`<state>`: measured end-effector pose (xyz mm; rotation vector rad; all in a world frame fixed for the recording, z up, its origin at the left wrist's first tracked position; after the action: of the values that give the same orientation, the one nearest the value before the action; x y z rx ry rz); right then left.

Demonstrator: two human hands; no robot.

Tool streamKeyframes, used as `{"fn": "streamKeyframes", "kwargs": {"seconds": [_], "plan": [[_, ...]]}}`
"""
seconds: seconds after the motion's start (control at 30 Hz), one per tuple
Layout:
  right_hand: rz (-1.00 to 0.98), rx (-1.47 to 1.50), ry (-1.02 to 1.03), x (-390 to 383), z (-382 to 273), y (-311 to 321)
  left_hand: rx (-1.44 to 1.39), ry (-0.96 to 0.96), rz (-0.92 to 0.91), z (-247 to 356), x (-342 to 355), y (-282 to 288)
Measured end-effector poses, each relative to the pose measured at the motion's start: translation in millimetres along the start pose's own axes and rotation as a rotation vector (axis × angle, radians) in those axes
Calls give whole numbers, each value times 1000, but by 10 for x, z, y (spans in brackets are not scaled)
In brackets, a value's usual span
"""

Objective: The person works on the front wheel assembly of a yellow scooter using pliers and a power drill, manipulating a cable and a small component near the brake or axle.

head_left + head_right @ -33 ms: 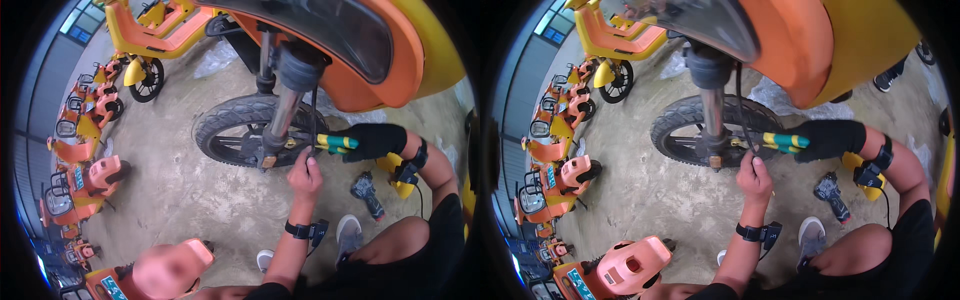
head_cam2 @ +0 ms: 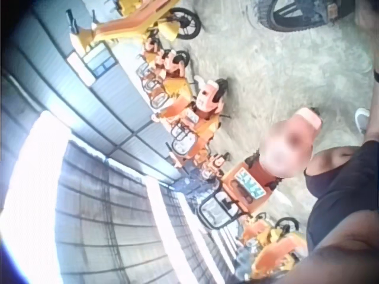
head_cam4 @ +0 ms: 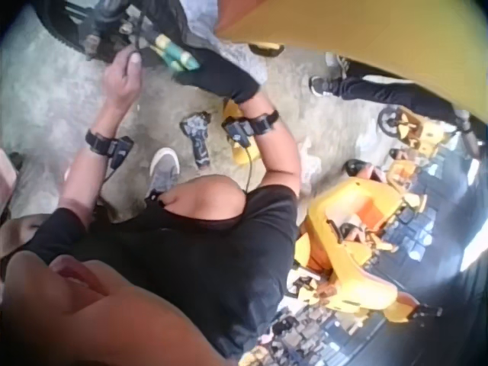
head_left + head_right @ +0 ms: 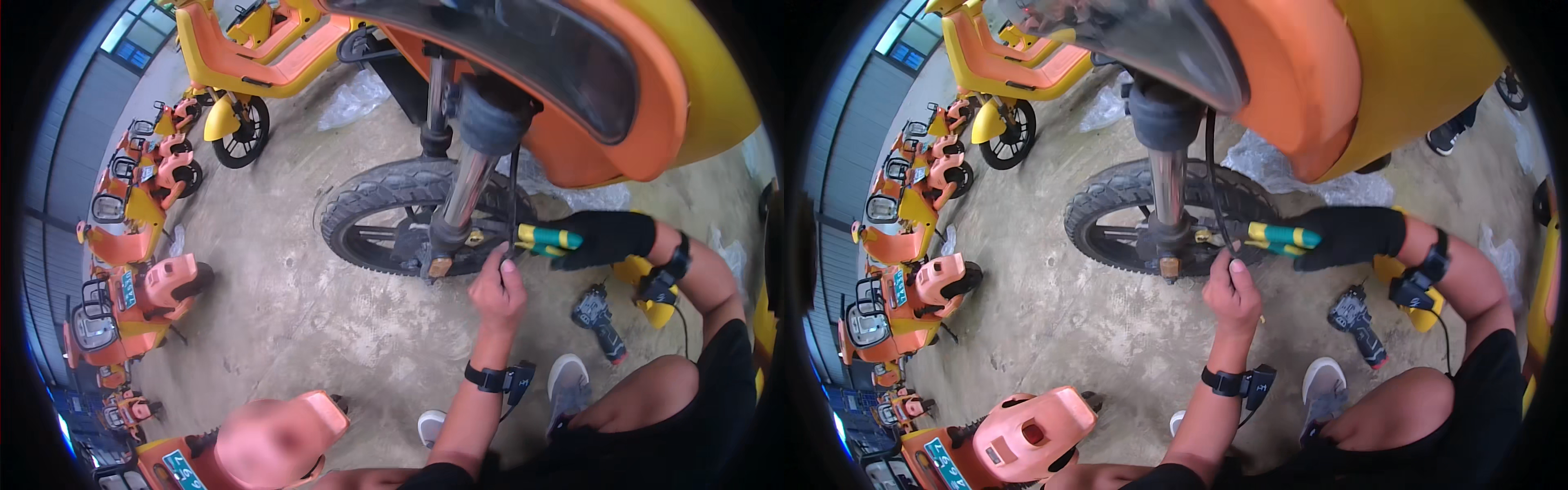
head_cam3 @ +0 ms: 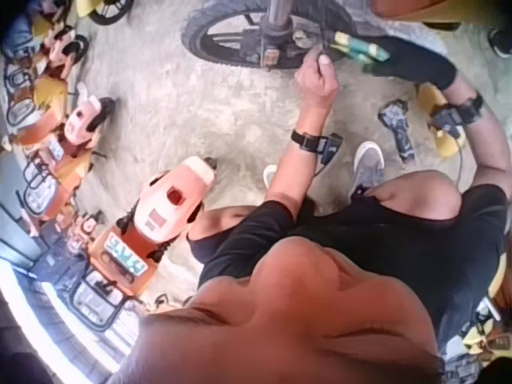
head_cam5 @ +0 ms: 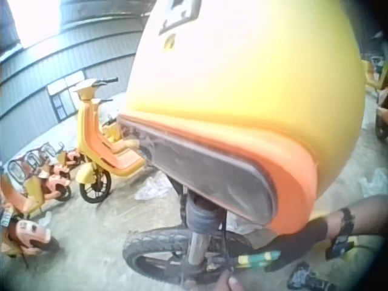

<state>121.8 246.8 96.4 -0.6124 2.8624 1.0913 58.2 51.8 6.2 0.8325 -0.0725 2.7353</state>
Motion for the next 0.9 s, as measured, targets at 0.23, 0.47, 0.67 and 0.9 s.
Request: {"fn": "streamKeyframes", "kwargs": {"seconds": [0.23,0.47,0.67,0.9], "plan": [[58,124,184,336,507,-623,90,121,14,34,7,135],[151,121,107,159,353,-359,31,17,-2,16,-3,63],[-80,-109,-153,105,-62,91,-2,88,12,82,-3,25],[16,236,-2,114,184,-318,22,135,132,79,38,89]]}}
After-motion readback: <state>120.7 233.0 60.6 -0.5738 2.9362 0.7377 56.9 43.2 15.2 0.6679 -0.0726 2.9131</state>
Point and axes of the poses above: each hand's wrist, its own x-axis towards the middle knuckle, its own y-axis out of the back of the hand, z = x × y, the point moved 2 cm from there along x, towards the middle knuckle, and after that the axes turned 13 degrees about -x, right-handed, at the moved point
